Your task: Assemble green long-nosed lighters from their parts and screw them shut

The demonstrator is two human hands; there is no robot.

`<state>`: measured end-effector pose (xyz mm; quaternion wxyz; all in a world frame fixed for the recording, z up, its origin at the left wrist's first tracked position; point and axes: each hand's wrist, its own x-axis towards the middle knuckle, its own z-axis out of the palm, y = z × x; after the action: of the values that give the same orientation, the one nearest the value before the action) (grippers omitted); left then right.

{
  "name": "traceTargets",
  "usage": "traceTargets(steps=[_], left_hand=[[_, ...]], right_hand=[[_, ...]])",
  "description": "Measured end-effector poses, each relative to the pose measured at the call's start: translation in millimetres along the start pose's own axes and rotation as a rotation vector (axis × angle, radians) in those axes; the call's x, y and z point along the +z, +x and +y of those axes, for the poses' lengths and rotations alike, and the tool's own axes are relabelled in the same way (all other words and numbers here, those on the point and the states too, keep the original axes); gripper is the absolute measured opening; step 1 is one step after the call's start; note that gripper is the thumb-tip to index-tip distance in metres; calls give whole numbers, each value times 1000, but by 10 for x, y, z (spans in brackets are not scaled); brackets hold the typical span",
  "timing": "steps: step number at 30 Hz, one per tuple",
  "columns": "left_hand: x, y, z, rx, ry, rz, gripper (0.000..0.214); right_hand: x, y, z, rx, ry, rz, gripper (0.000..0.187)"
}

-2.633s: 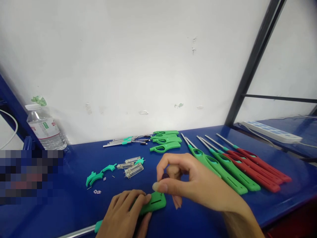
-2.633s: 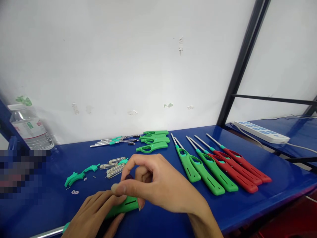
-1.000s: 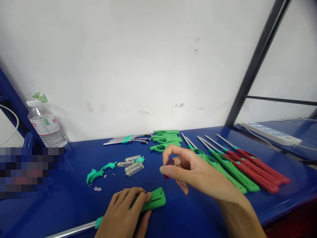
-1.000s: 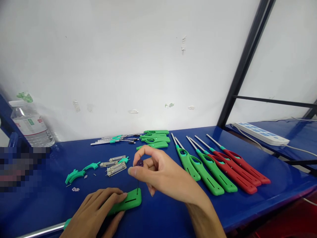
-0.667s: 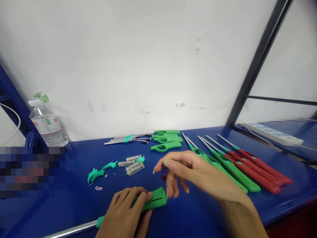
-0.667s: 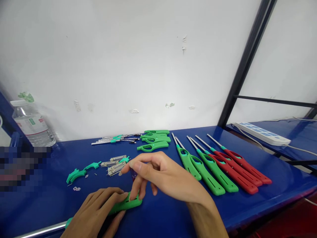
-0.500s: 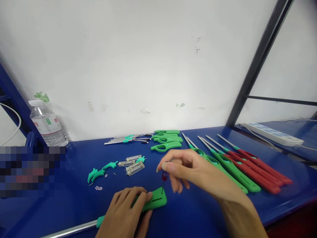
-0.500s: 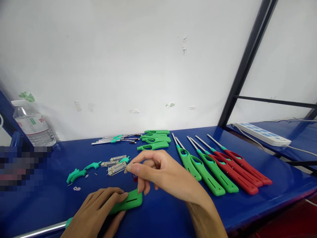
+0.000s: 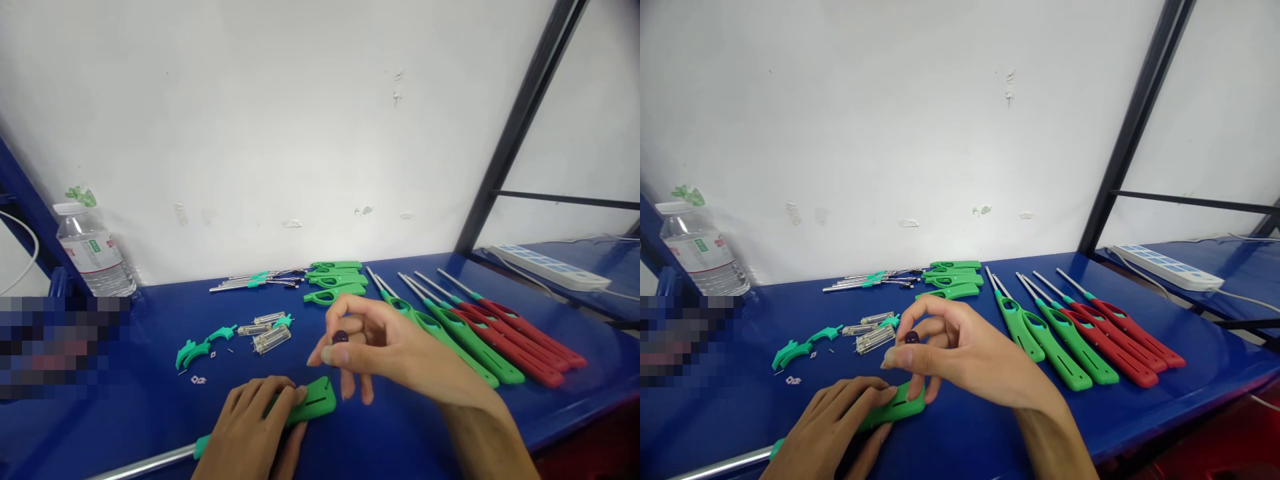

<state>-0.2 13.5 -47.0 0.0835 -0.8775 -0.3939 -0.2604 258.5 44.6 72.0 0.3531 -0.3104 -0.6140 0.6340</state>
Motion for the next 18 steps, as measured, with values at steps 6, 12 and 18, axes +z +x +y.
traceTargets(steps=[6, 12, 18], left_hand=[[-2, 5, -4, 9, -8, -19, 36], [-6, 7, 14, -3, -1, -18, 39], [13, 8, -5, 3, -4, -8, 38]], right_hand=[[-42, 3, 43, -92, -52, -48, 33], [-19, -2, 1, -75, -135, 40, 31], [-4, 12, 13, -25, -101, 213, 40]])
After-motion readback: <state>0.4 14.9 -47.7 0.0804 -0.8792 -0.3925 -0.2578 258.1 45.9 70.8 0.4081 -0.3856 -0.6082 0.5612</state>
